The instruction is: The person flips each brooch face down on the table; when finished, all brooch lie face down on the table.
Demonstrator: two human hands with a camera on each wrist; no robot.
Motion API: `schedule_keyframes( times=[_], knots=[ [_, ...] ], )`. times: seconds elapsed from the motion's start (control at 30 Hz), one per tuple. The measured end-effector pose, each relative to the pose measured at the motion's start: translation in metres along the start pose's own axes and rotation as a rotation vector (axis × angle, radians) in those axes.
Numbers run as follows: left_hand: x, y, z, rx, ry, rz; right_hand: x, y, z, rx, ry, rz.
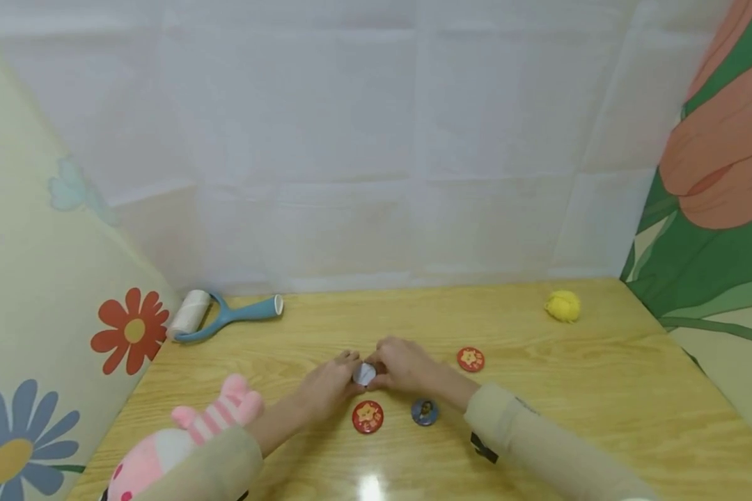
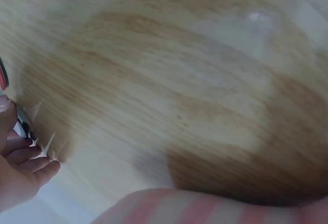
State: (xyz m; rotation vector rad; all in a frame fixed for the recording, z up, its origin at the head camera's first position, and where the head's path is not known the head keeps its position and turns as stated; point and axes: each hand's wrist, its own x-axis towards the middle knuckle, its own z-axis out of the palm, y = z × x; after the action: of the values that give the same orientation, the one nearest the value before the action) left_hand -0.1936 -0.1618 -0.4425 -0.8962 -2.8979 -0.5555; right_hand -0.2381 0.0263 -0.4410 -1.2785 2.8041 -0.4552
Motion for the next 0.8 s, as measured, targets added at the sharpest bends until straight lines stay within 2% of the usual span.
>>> schedule_keyframes(
  times=[0.13, 0.3, 0.47, 0.57, 0.8],
  knots=[
    [-0.005, 0.001, 0.001, 0.015, -0.009, -0.022, 0.002, 0.0, 0.002, 0.017, 0.0, 0.004],
    [-0.007, 0.0, 0.001, 0.039, -0.024, -0.005, 0.0, 0.002, 0.003, 0.063, 0.017, 0.008],
    [-0.004, -0.002, -0.002, 0.027, -0.03, -0.009, -0.01, 0.011, -0.009, 0.139, 0.072, 0.023],
    [-0.001, -0.001, -0.005, 0.006, -0.024, -0.036, -0.02, 0.022, -0.02, 0.134, 0.09, 0.03],
    [0.014, 0.015, -0.001, -0.006, -0.031, -0.017, -0.046, 0.04, -0.044, 0.088, 0.007, 0.097]
  ],
)
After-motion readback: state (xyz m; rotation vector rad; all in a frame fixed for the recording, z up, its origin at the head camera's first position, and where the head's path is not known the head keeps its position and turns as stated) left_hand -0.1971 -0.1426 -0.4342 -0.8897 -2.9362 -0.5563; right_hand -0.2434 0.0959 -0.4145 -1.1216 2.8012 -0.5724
